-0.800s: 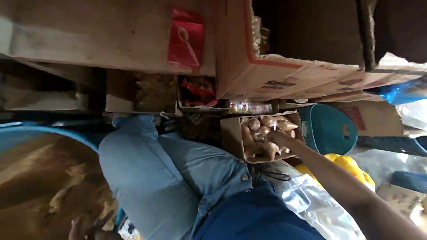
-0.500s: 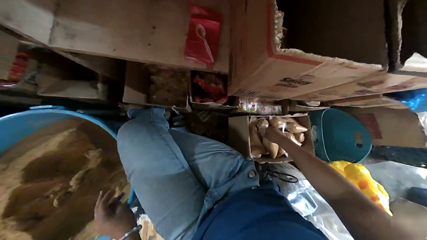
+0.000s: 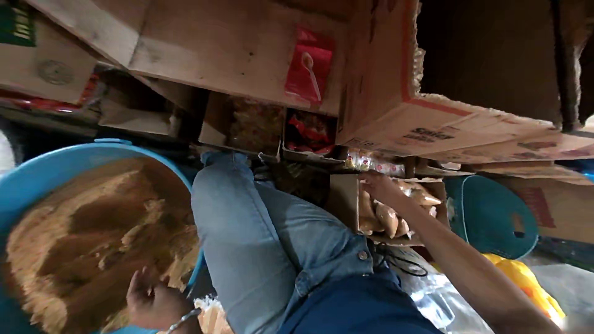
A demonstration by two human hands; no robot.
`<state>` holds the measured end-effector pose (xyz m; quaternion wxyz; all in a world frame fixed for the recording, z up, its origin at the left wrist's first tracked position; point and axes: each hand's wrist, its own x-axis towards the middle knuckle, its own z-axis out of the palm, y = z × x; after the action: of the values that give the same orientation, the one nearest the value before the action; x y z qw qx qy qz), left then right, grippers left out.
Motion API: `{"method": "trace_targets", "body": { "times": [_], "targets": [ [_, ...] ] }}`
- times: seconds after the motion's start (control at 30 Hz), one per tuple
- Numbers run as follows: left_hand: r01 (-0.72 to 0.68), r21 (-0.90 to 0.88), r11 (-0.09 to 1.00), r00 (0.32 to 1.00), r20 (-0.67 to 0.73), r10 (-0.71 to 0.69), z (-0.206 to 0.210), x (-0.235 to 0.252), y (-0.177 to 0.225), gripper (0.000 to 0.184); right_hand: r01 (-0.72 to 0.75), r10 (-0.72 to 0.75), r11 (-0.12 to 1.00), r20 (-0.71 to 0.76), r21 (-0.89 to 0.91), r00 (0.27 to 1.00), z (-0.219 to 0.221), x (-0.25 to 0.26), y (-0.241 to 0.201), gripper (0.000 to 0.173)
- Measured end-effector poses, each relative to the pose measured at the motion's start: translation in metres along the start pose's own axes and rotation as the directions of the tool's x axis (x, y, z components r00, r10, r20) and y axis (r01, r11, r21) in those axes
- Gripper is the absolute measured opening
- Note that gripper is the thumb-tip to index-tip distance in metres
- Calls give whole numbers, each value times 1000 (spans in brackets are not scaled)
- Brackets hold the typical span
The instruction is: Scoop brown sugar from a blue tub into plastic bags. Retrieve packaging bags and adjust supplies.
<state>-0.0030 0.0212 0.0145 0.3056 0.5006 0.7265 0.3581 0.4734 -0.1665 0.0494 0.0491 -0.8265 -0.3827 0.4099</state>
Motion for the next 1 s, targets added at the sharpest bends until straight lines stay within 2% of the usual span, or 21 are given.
{"method": "trace_targets", "body": {
  "times": [0.03, 0.13, 0.2, 0.27, 0.4, 0.47, 0.6, 0.63, 0.7, 0.8, 0.9, 1.0],
  "targets": [
    [-10, 38, 999, 1000, -14, 10, -1, -1, 2, 53, 35, -35, 999, -1, -12, 999, -3, 3, -7, 37],
    [-192, 214, 958, 981, 41, 188, -4, 1, -6, 71, 124, -123, 990, 16, -72, 992, -10, 11, -34, 36],
    [-242, 335, 910, 969, 39, 244, 0, 3, -12, 74, 171, -166, 978, 50, -123, 985, -9, 16, -53, 37],
    [-219, 456, 862, 975, 67, 212, 5, 4, -11, 71, 216, -204, 962, 88, -169, 975, -7, 22, -75, 38],
    [-160, 529, 834, 987, 76, 141, 11, 5, -10, 62, 319, -308, 934, 87, -162, 947, -9, 40, -125, 38],
    [-151, 539, 829, 988, 83, 127, 13, 4, -7, 54, 365, -369, 919, 4, -146, 930, -13, 54, -151, 35],
    [-158, 518, 841, 987, 103, 122, 12, 3, -5, 38, 509, -531, 847, -265, -154, 805, -20, 83, -194, 27],
    [-154, 516, 843, 988, 95, 123, 12, 3, -5, 36, 490, -520, 854, -317, -175, 793, -26, 88, -204, 26],
    [-153, 508, 848, 988, 79, 131, 14, 2, -6, 32, 338, -400, 915, -384, -220, 832, -45, 100, -217, 28],
    [-163, 491, 856, 987, 81, 142, 16, -1, -5, 29, 184, -297, 950, -552, -252, 779, -59, 133, -205, 29],
    [-193, 474, 859, 981, 74, 180, 17, -1, -5, 27, 55, -184, 971, -581, -234, 793, -65, 136, -202, 36],
    [-219, 456, 863, 975, 71, 210, 17, -2, -8, 27, 82, -224, 965, -624, -248, 749, -62, 140, -191, 39]
  ]
}}
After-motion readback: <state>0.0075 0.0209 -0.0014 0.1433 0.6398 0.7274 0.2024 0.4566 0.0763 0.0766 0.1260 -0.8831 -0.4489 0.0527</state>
